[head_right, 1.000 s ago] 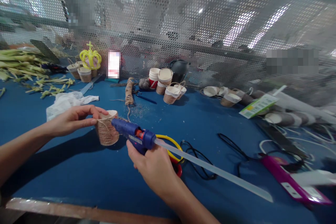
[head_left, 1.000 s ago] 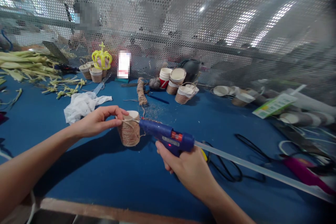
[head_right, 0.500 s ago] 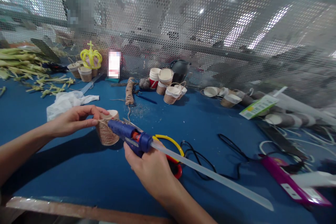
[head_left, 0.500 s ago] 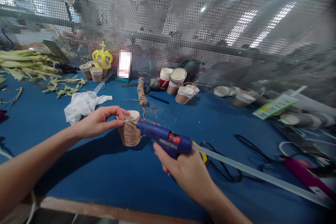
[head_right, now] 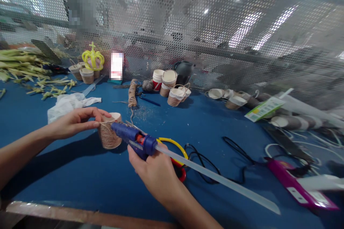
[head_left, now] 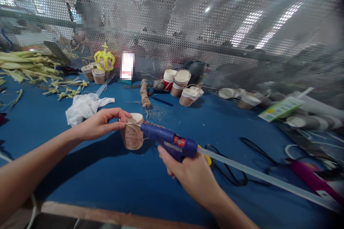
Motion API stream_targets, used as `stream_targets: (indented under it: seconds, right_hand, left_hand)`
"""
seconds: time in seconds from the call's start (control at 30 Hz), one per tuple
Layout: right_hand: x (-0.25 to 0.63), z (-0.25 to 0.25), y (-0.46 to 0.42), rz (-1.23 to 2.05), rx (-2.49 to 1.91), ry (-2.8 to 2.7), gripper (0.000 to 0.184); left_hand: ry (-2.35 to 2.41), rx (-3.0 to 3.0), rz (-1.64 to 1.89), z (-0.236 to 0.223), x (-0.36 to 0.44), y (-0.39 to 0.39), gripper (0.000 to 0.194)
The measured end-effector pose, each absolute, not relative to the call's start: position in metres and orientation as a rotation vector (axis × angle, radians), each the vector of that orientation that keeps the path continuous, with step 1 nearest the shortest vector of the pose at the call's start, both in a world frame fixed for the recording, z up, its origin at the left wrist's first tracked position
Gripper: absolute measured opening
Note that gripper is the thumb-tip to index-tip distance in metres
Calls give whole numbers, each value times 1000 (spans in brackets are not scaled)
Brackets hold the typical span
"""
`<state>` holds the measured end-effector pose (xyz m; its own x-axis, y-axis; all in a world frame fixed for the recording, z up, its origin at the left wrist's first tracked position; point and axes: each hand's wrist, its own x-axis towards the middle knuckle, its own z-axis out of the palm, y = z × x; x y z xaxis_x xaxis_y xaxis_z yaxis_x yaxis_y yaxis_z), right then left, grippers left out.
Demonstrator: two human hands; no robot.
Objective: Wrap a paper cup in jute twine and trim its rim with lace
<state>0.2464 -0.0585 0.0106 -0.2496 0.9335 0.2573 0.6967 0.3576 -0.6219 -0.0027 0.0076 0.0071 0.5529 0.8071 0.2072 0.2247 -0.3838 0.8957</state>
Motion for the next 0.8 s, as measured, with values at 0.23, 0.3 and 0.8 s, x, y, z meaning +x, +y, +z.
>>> stream_targets:
  seconds: [0.23,0.3,0.8]
  right_hand:
    - [249,11,-55,512,-1494,-2017,33]
    - [248,13,-53,550,-1507,-1987,32]
    - [247,15,-48,820,-1505,-1836,28]
  left_hand:
    - [806,1909,823,5,-7,12,19]
    - [808,1923,810,5,-8,13,20]
    - [756,2186,673,9,-20,20,21]
